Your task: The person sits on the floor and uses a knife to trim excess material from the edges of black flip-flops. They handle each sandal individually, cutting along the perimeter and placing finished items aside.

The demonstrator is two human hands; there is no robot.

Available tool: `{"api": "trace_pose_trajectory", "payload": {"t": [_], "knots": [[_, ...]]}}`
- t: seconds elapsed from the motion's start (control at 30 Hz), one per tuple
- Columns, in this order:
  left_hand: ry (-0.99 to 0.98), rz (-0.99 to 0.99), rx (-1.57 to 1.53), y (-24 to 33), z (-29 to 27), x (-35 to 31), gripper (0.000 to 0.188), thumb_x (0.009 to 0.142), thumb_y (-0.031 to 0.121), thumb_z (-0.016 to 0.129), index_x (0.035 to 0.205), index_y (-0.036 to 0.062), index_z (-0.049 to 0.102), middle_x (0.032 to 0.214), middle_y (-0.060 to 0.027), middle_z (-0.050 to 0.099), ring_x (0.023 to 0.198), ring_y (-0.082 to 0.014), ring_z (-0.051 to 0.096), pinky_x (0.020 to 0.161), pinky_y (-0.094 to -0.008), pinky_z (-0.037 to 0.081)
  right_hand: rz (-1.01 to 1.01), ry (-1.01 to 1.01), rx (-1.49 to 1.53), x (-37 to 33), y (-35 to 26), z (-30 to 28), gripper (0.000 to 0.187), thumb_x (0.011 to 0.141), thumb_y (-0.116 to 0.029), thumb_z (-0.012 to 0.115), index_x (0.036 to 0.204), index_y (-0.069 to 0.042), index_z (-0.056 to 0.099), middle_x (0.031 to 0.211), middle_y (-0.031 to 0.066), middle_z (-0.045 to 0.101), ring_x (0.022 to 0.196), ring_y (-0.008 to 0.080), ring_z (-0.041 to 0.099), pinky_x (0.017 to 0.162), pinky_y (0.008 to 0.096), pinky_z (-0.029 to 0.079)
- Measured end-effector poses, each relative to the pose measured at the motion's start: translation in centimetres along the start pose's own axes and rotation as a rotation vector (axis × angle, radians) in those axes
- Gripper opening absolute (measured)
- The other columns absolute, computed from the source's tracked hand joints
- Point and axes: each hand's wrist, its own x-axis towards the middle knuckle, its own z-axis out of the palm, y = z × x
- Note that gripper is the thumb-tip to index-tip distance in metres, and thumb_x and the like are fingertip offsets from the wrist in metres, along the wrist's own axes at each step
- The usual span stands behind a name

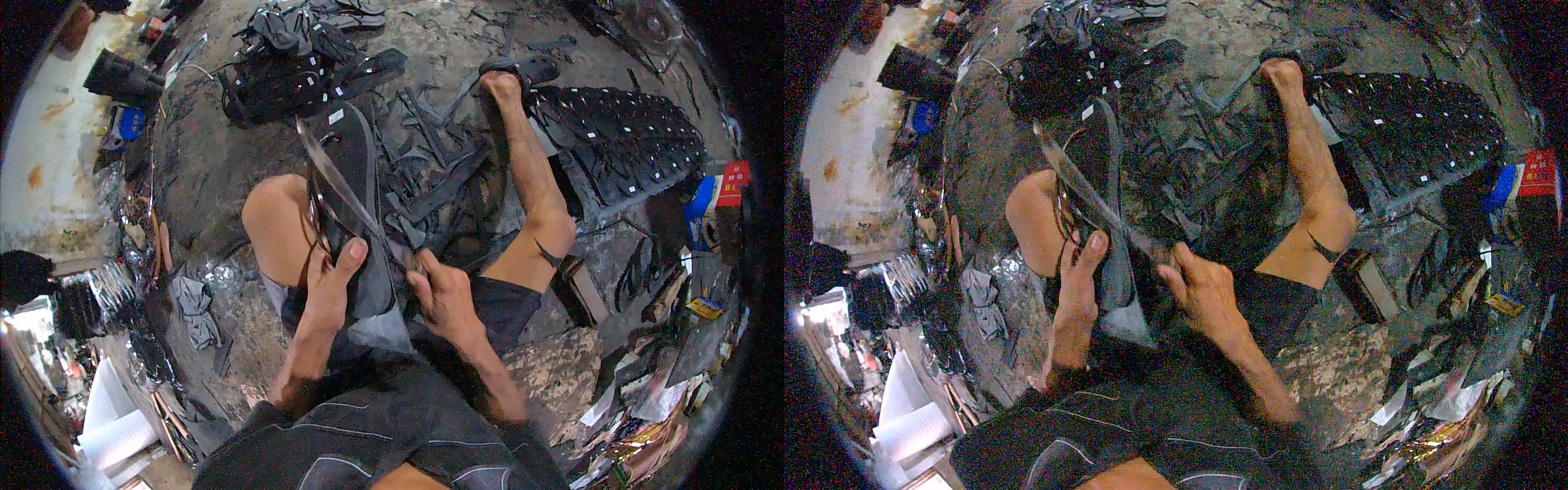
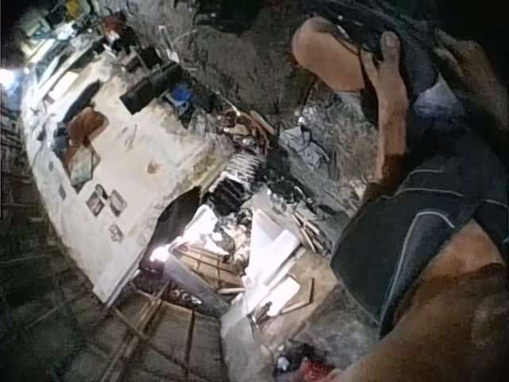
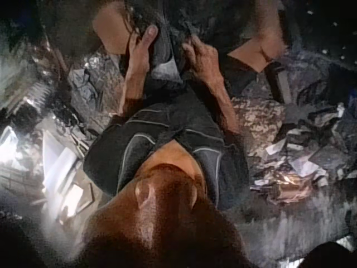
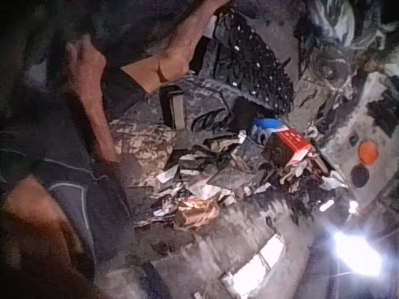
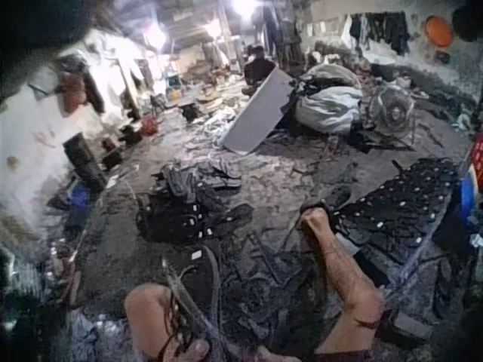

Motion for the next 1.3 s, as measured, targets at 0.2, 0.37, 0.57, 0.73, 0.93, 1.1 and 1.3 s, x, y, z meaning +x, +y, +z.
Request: {"api": "trace_pose_trajectory", "payload": {"t": [0.2,0.37,0.57,0.73,0.93,1.1,1.3], "knots": [[0.03,-0.091,0.118,-2.2,-2.3,-1.1,0.069,0.091,0.023,0.077,0.147,0.0043,0.041,0.129,-0.0072,0.062,0.116,-0.021,0.061,0.105,-0.0374,0.047,-0.093,0.318,0.003,15.9,2.0,0.9,0.025,0.105,-0.03,0.052,0.102,-0.005,0.055,0.077,0.0216,0.058,0.066,0.0421,0.06,0.058,0.0458,0.046],[-0.117,0.158,0.423,-2.4,-0.4,0.7,0.084,0.086,0.035,0.082,0.147,-0.004,0.04,0.14,-0.013,0.054,0.129,-0.025,0.051,0.113,-0.0374,0.038,0.297,0.2,0.815,14.7,-1.5,-2.6,0.041,0.108,-0.038,0.048,0.1,-0.001,0.062,0.075,0.0014,0.057,0.059,0.0142,0.048,0.057,0.0331,0.042],[-0.139,0.156,-0.17,3.3,2.2,2.2,0.062,0.091,0.022,0.077,0.139,-0.0039,0.047,0.128,-0.0136,0.063,0.118,-0.0235,0.062,0.101,-0.035,0.05,0.106,0.253,0.497,7.5,-4.7,-3.9,0.03,0.089,-0.026,0.081,0.099,0.0,0.071,0.077,0.0005,0.068,0.066,0.0078,0.054,0.062,0.028,0.048],[-0.163,0.11,0.021,6.3,-0.2,1.5,0.039,0.095,0.02,0.074,0.125,0.0018,0.058,0.112,-0.0049,0.068,0.1,-0.014,0.065,0.088,-0.0295,0.054,0.026,0.234,0.437,0.5,-6.4,-5.7,0.033,0.108,-0.027,0.049,0.121,0.0,0.062,0.071,-0.0001,0.056,0.061,0.0064,0.047,0.056,0.024,0.039],[-0.091,0.119,0.1,5.4,-1.9,-0.9,0.037,0.097,0.025,0.073,0.125,0.0031,0.061,0.109,-0.0012,0.068,0.098,-0.0097,0.062,0.087,-0.0264,0.051,0.213,-0.171,0.127,-15.7,-2.8,-4.9,0.014,0.097,-0.013,0.058,0.109,-0.006,0.061,0.074,0.0192,0.062,0.062,0.0378,0.064,0.057,0.0416,0.05],[-0.102,0.018,0.067,4.5,-2.1,-1.1,0.04,0.094,0.028,0.077,0.121,0.0031,0.061,0.106,-0.0014,0.068,0.095,-0.0115,0.063,0.085,-0.028,0.052,0.231,-0.173,0.039,-14.8,-1.3,-4.4,0.011,0.096,-0.016,0.061,0.103,-0.007,0.059,0.074,0.0212,0.061,0.065,0.0422,0.063,0.057,0.0467,0.048],[-0.21,0.008,0.254,6.2,-1.3,-0.1,0.041,0.09,0.028,0.08,0.116,0.0034,0.06,0.103,-0.0028,0.066,0.093,-0.013,0.063,0.084,-0.0297,0.053,0.096,-0.237,-0.006,0.4,-2.8,-5.0,0.026,0.1,-0.032,0.061,0.109,-0.008,0.058,0.074,0.0244,0.063,0.071,0.0454,0.065,0.061,0.0524,0.049]]}}
